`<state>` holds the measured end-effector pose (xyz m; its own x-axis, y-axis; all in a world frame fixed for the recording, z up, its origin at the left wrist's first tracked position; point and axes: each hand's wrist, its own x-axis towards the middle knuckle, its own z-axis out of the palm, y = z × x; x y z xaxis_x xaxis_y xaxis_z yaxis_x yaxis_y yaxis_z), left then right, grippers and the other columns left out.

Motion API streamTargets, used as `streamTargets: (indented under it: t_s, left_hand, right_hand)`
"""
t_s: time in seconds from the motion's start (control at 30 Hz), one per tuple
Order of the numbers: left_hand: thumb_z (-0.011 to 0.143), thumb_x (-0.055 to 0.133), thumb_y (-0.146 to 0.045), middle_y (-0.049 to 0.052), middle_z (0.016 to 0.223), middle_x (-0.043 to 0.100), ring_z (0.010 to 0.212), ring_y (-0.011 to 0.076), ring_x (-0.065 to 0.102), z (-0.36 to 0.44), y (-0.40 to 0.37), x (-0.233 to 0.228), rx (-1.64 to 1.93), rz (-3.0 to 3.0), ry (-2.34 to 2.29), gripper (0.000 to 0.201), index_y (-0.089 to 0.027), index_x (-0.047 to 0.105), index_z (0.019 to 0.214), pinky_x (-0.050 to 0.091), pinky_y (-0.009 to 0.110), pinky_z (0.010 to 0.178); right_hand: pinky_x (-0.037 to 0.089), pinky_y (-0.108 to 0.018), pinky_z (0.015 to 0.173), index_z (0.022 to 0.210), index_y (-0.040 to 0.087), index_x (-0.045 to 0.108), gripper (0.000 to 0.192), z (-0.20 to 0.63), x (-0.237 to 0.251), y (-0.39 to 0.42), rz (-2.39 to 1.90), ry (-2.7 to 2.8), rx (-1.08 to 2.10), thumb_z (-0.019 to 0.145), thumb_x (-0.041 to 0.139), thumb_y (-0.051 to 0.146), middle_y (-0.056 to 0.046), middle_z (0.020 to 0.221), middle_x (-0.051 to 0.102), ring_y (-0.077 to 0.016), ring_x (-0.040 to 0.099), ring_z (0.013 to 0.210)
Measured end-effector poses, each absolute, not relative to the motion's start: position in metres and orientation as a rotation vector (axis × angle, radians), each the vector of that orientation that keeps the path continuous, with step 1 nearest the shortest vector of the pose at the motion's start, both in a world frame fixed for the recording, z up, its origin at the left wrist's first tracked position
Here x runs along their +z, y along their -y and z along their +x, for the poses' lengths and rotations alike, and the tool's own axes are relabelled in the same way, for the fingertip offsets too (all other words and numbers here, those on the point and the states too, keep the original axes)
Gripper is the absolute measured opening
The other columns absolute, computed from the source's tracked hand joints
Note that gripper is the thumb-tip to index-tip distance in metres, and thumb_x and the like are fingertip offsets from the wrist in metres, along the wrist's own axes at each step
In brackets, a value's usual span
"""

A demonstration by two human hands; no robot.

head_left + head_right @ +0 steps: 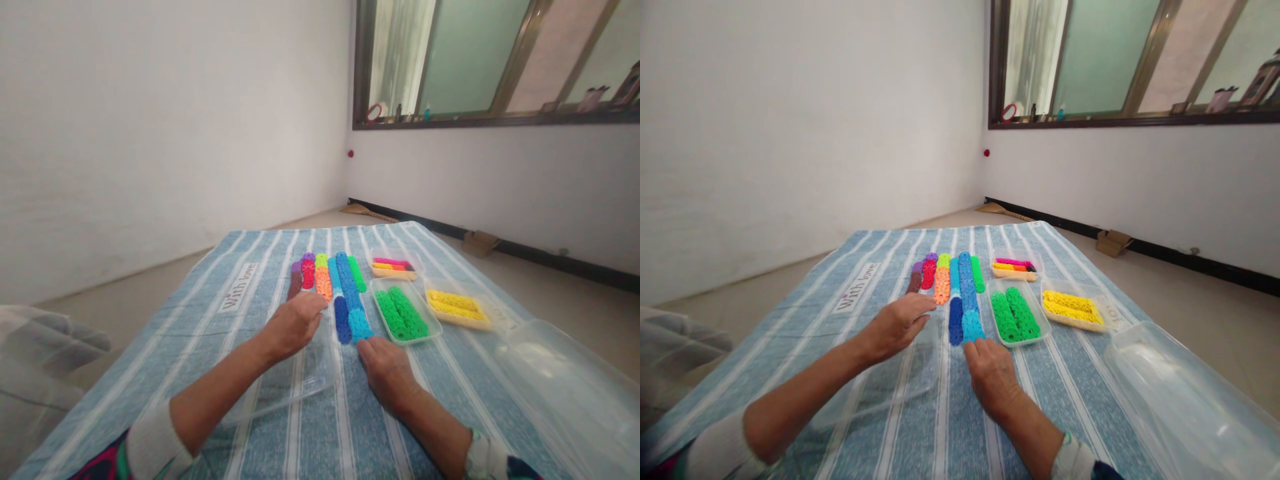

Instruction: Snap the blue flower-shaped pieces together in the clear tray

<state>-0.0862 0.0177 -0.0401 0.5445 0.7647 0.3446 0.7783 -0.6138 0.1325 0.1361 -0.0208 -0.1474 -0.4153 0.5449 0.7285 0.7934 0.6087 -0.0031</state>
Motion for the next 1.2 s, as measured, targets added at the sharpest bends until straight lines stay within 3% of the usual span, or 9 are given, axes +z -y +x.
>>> streamTargets:
  t_s: [0.07, 0.3, 0.9, 1.2]
  left_hand:
    - [0.084, 0.050, -0.011, 0.009, 0.110, 0.072, 0.108, 0.0206, 0.065, -0.072, -0.038, -0.043, -0.382, -2.789, 1.519, 0.026, -0.015, 0.068, 0.103, 0.048, 0.036, 0.102]
    - [0.080, 0.054, -0.014, 0.008, 0.103, 0.075, 0.102, 0.0217, 0.068, -0.049, -0.081, -0.055, -0.236, -2.780, 1.614, 0.025, -0.017, 0.072, 0.098, 0.051, 0.033, 0.095]
    - [0.077, 0.053, -0.015, 0.005, 0.110, 0.075, 0.107, 0.0206, 0.067, -0.043, -0.129, -0.055, -0.144, -2.649, 1.767, 0.034, -0.020, 0.074, 0.103, 0.049, 0.030, 0.096]
    - [0.075, 0.053, -0.009, 0.005, 0.117, 0.073, 0.114, 0.0222, 0.064, -0.031, -0.128, -0.071, -0.113, -2.689, 1.709, 0.041, -0.022, 0.070, 0.110, 0.049, 0.034, 0.099]
  right_hand:
    - [0.024, -0.032, 0.057, 0.073, 0.021, 0.054, 0.026, 0.136, -0.148, 0.020, -1.040, 2.123, -0.444, 0.088, 0.043, 0.003, -0.001, 0.064, 0.055, -0.0179, 0.046, 0.059]
    - [0.023, -0.032, 0.057, 0.074, 0.021, 0.052, 0.023, 0.134, -0.148, 0.021, -1.017, 2.116, -0.432, 0.087, 0.046, 0.003, -0.001, 0.065, 0.055, -0.0183, 0.044, 0.060]
    - [0.023, -0.032, 0.057, 0.076, 0.021, 0.048, 0.023, 0.130, -0.148, 0.024, -0.986, 2.100, -0.414, 0.086, 0.045, 0.001, -0.001, 0.066, 0.054, -0.0188, 0.044, 0.060]
    - [0.026, -0.032, 0.056, 0.078, 0.021, 0.051, 0.021, 0.131, -0.145, 0.024, -0.996, 2.129, -0.411, 0.087, 0.047, 0.002, -0.002, 0.067, 0.055, -0.0183, 0.046, 0.060]
